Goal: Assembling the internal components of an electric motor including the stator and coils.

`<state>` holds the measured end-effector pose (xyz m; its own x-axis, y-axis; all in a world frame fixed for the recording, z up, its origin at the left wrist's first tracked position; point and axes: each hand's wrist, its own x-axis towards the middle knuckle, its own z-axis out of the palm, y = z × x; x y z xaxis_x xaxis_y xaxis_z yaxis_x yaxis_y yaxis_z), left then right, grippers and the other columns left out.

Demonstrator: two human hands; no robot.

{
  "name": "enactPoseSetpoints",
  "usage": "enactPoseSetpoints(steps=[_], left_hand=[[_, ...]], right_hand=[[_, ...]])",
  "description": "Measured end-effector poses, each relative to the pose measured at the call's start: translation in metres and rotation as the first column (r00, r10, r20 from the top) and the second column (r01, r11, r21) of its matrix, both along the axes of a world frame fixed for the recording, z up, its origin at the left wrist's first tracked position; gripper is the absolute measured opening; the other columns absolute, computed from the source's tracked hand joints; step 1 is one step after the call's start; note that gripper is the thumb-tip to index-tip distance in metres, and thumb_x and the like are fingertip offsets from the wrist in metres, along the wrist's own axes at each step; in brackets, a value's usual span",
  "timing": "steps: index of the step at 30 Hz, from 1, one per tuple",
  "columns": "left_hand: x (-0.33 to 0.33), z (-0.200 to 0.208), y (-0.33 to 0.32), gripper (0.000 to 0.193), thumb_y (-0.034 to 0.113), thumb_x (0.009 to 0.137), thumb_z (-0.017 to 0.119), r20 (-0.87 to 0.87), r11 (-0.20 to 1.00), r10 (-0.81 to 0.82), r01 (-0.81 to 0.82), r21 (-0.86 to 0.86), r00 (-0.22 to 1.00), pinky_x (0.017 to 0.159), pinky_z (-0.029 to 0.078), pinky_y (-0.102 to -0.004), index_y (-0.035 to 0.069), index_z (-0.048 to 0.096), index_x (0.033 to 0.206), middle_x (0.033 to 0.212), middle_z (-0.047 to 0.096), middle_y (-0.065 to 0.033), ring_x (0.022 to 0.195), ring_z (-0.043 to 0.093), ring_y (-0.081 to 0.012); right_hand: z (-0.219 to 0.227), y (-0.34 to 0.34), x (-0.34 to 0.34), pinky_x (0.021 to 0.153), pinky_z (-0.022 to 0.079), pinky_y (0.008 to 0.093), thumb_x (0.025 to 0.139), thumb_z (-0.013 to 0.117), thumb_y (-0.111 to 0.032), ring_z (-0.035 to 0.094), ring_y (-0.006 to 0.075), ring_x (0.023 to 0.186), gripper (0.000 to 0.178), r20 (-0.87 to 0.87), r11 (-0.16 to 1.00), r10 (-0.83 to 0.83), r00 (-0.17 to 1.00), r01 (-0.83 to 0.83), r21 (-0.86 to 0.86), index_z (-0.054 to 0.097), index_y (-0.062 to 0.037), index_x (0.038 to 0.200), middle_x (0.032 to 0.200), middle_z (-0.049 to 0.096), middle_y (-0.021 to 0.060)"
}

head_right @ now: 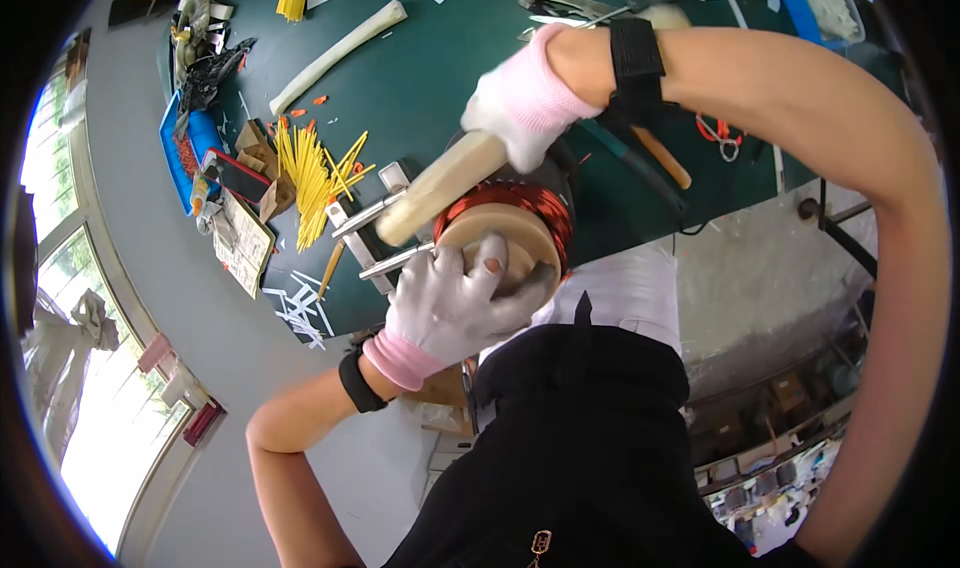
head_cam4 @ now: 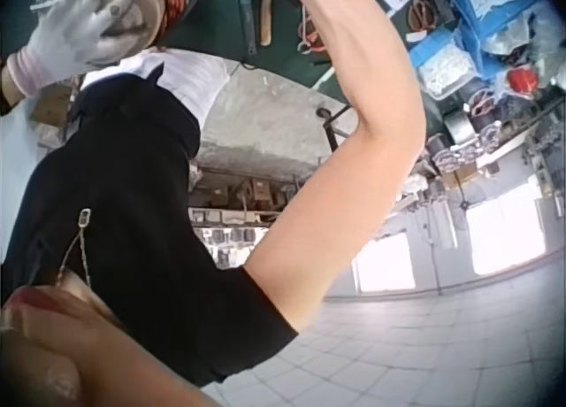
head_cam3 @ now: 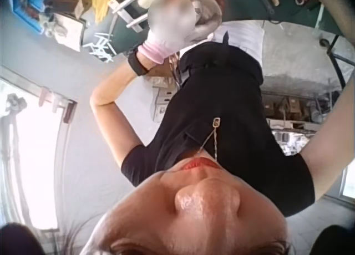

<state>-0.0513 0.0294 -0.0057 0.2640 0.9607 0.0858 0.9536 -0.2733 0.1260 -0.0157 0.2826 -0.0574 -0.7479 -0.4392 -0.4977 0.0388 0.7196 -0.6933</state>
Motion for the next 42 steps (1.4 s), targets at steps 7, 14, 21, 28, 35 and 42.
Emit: enactPoseSetpoints(steps=[7, 14, 21, 28, 35, 42], left_hand=[[-0.033, 0.023, -0.022, 0.048, 0.031, 0.063, 0.086, 0.464, 0.977, 0.214, -0.195, -0.09, 0.859, 0.067, 0.055, -0.0408, 0.024, 0.071, 0.108, 0.107, 0.06, -0.0118, 0.077, 0.063, -0.0267], [-0.104, -0.003, 0.005, 0.065, 0.02, 0.065, 0.086, 0.562, 0.694, 0.668, -0.68, -0.237, 0.488, 0.087, 0.053, -0.0445, 0.004, 0.061, 0.123, 0.111, 0.058, -0.018, 0.103, 0.064, -0.0367], [-0.159, -0.115, 0.055, 0.062, 0.032, 0.075, 0.08, 0.321, 0.667, 0.731, -0.731, -0.147, 0.602, 0.09, 0.053, -0.0455, 0.019, 0.06, 0.132, 0.122, 0.055, -0.017, 0.11, 0.063, -0.0376], [-0.099, -0.069, 0.034, 0.043, 0.013, 0.082, 0.072, 0.236, 0.682, 0.692, -0.725, 0.097, 0.683, 0.091, 0.05, -0.048, 0.007, 0.061, 0.124, 0.116, 0.057, -0.0198, 0.101, 0.062, -0.0406], [0.082, -0.056, -0.017, 0.024, 0.027, 0.082, 0.074, 0.064, 0.849, 0.526, -0.518, -0.105, 0.848, 0.068, 0.048, -0.0407, 0.007, 0.064, 0.09, 0.082, 0.063, -0.0108, 0.076, 0.063, -0.0302], [0.088, -0.097, -0.03, 0.024, 0.029, 0.083, 0.074, -0.014, 0.866, 0.497, -0.495, 0.065, 0.868, 0.06, 0.047, -0.0391, 0.009, 0.061, 0.078, 0.068, 0.06, -0.0065, 0.063, 0.061, -0.0256]], right_hand=[[-0.063, 0.016, 0.054, 0.074, 0.054, 0.0514, 0.072, 0.073, -0.028, 0.068, 0.043, 0.086, 0.047, -0.177, 0.867, -0.47, 0.865, 0.49, 0.09, 0.056, -0.0103, 0.112, 0.088, 0.07, 0.0209], [-0.129, 0.026, 0.14, 0.091, 0.051, 0.0491, 0.088, 0.066, -0.036, 0.062, 0.0395, 0.109, 0.053, -0.319, 0.524, -0.781, 0.537, 0.841, 0.132, 0.052, -0.0107, 0.132, 0.117, 0.062, 0.0196], [-0.146, 0.042, 0.21, 0.084, 0.051, 0.048, 0.09, 0.062, -0.023, 0.061, 0.035, 0.102, 0.018, -0.521, 0.355, -0.73, 0.442, 0.897, 0.264, 0.061, -0.0124, 0.105, 0.104, 0.061, 0.0118], [-0.159, 0.024, 0.238, 0.085, 0.051, 0.0472, 0.08, 0.071, -0.015, 0.061, 0.0359, 0.107, 0.043, -0.363, 0.405, -0.736, 0.572, 0.801, 0.442, 0.056, -0.0142, 0.121, 0.112, 0.058, 0.0123], [-0.158, 0.028, 0.229, 0.083, 0.052, 0.0464, 0.092, 0.055, -0.01, 0.063, 0.0398, 0.1, 0.032, -0.494, 0.361, -0.712, 0.498, 0.864, 0.351, 0.051, -0.0088, 0.123, 0.109, 0.062, 0.0198], [-0.063, -0.036, 0.258, 0.064, 0.053, 0.0294, 0.101, 0.055, -0.016, 0.063, 0.0152, 0.073, 0.027, 0.664, -0.404, -0.747, -0.002, 0.795, -0.452, 0.058, 0.0021, 0.121, 0.088, 0.064, 0.0077]])
